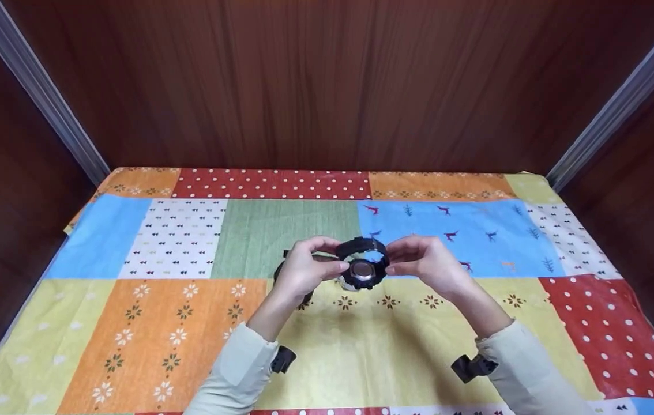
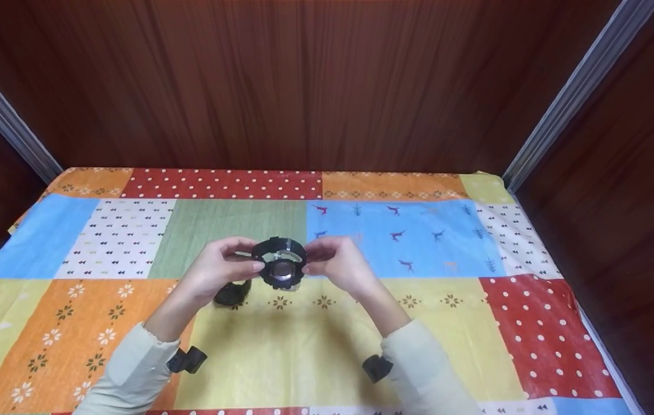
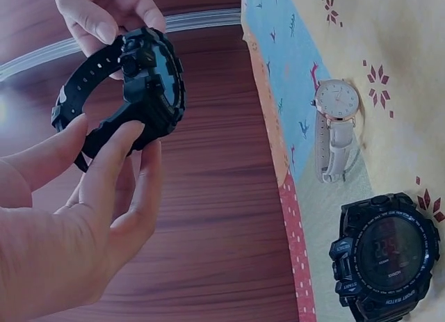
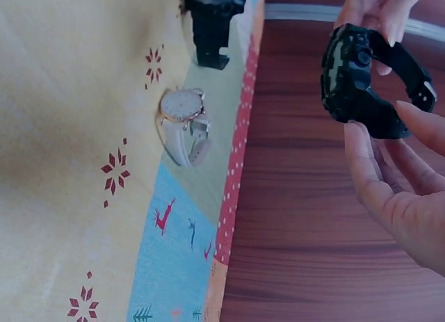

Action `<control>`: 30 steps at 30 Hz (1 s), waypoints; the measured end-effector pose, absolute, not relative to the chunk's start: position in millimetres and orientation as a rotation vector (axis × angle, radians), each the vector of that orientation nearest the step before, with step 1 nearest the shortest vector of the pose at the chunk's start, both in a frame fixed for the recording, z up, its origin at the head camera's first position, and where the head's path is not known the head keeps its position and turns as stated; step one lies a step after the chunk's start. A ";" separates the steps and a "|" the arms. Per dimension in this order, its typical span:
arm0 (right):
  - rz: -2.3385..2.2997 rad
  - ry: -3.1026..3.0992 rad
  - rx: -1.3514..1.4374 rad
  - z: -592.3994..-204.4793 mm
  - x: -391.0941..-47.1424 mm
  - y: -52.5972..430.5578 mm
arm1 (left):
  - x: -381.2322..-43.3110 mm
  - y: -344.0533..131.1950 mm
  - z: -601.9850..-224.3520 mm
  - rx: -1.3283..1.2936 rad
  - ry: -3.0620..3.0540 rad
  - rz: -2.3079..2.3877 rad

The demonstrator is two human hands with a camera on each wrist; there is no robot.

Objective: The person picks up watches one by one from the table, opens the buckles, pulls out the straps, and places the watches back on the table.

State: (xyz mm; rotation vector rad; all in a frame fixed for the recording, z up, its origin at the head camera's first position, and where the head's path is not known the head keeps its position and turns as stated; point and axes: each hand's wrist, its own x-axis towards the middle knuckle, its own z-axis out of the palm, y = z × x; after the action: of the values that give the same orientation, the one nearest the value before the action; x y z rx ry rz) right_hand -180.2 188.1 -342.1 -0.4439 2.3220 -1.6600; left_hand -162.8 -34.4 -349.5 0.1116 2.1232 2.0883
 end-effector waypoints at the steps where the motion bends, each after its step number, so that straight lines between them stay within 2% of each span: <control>1: -1.660 2.320 -0.443 -342.0 -180.1 188.0 | -162.4 -34.5 -349.7 0.120 2.141 2.077; 14: -1.459 2.529 -0.566 -338.9 -177.5 182.7 | -159.4 -29.0 -354.6 0.209 2.388 1.895; 30: -1.463 2.586 -0.587 -338.7 -176.2 179.9 | -158.1 -23.8 -344.2 0.379 2.481 1.730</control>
State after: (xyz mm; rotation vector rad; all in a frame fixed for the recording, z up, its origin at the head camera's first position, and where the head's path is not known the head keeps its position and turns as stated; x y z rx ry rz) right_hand -176.2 179.9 -338.7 -0.5873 2.5865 -1.4627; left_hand -158.1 -23.8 -344.2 0.3792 2.4808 1.7297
